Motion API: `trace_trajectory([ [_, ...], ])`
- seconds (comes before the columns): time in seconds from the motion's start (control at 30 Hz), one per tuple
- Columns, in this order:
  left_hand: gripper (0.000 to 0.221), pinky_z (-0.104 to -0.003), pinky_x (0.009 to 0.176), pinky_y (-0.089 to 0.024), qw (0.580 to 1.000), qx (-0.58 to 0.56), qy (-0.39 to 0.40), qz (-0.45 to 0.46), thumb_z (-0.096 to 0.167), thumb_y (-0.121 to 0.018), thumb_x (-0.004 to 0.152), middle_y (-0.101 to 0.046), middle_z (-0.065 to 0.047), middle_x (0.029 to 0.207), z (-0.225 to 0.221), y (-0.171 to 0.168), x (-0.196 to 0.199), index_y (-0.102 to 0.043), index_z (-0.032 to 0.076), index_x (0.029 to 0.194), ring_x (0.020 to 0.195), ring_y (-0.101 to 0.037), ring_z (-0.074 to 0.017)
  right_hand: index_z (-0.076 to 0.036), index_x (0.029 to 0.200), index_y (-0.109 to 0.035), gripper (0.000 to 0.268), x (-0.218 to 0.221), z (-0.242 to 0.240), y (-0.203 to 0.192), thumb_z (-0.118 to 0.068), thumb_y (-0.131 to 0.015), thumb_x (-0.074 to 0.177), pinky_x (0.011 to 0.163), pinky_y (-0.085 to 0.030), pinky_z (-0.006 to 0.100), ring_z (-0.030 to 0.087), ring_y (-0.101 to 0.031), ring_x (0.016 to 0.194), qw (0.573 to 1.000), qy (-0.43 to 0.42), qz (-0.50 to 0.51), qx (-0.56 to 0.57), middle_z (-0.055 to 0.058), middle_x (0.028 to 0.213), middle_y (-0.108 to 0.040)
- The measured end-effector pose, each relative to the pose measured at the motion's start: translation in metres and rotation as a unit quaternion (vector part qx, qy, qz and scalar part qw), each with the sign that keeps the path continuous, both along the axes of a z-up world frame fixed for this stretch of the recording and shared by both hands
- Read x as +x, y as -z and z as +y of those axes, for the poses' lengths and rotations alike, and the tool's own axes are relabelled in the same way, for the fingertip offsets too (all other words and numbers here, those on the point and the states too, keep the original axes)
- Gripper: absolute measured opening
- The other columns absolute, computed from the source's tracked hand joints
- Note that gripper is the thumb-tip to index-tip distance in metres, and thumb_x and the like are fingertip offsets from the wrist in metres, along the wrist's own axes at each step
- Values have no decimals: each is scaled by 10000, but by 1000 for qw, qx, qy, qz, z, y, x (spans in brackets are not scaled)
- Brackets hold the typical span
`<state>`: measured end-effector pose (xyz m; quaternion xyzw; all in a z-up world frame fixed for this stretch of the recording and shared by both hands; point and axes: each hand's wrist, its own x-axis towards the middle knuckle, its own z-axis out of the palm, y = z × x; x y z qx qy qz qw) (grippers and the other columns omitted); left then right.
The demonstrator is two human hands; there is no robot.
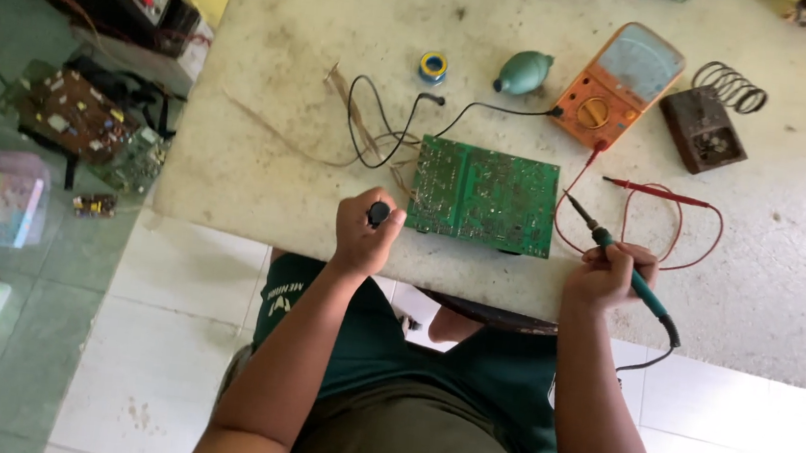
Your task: Using a soldering iron and a manual desoldering pump to remove solder from components on a printed circuit board.
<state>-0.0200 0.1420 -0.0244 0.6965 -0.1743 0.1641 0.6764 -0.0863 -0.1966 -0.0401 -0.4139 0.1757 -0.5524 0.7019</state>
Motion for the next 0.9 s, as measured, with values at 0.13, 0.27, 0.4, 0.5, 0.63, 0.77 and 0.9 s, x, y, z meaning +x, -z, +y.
trace_trajectory([
  [0.13,376,-282,487,-379,1000,15,1,-12,390,-705,926,-431,-37,473,8,-2,2,-598,127,678,478,-450,-110,-47,771,-502,156,-2,6,-8,82,-587,751,344,-405,267,203,-516,396,1000,7,12,9,116,707,-492],
  [0.27,383,-292,471,-370,1000,-3,2,-13,350,-682,943,-415,-42,466,10,-15,3,-549,137,655,451,-422,-110,-38,777,-511,136,-1,12,-14,70,-593,773,372,-407,266,193,-504,408,1000,2,26,14,106,675,-466],
  [0.4,430,-262,449,-342,1000,-20,5,1,307,-667,972,-390,-9,439,10,-16,1,-476,145,623,414,-385,-87,-8,794,-534,108,1,13,-12,76,-595,766,370,-400,270,206,-505,410,999,17,31,12,128,662,-471],
  [0.5,431,-257,437,-342,1000,-26,11,7,272,-664,982,-408,-7,426,8,-27,-3,-490,145,608,389,-373,-90,2,784,-536,117,3,8,-5,97,-596,750,377,-404,278,220,-509,405,999,22,25,14,156,688,-488],
  [0.63,415,-251,434,-313,999,-46,18,12,228,-645,977,-379,-1,435,10,-36,-4,-462,141,614,421,-328,-60,20,785,-547,104,1,8,-6,108,-599,769,394,-414,266,218,-528,411,999,16,43,3,164,712,-502],
  [0.77,374,-256,447,-325,996,-68,52,9,183,-719,858,-383,0,474,14,-34,-1,-431,128,625,450,-369,-71,34,793,-561,99,1,8,-2,121,-605,772,400,-422,279,219,-528,415,1000,13,24,6,170,741,-497],
  [0.9,731,-206,440,-310,975,-163,148,42,839,-607,788,-407,29,465,11,-73,-9,-454,150,598,430,-373,-62,45,783,-561,107,0,10,-7,135,-617,770,422,-439,282,215,-527,427,1000,9,24,0,165,760,-488],
])
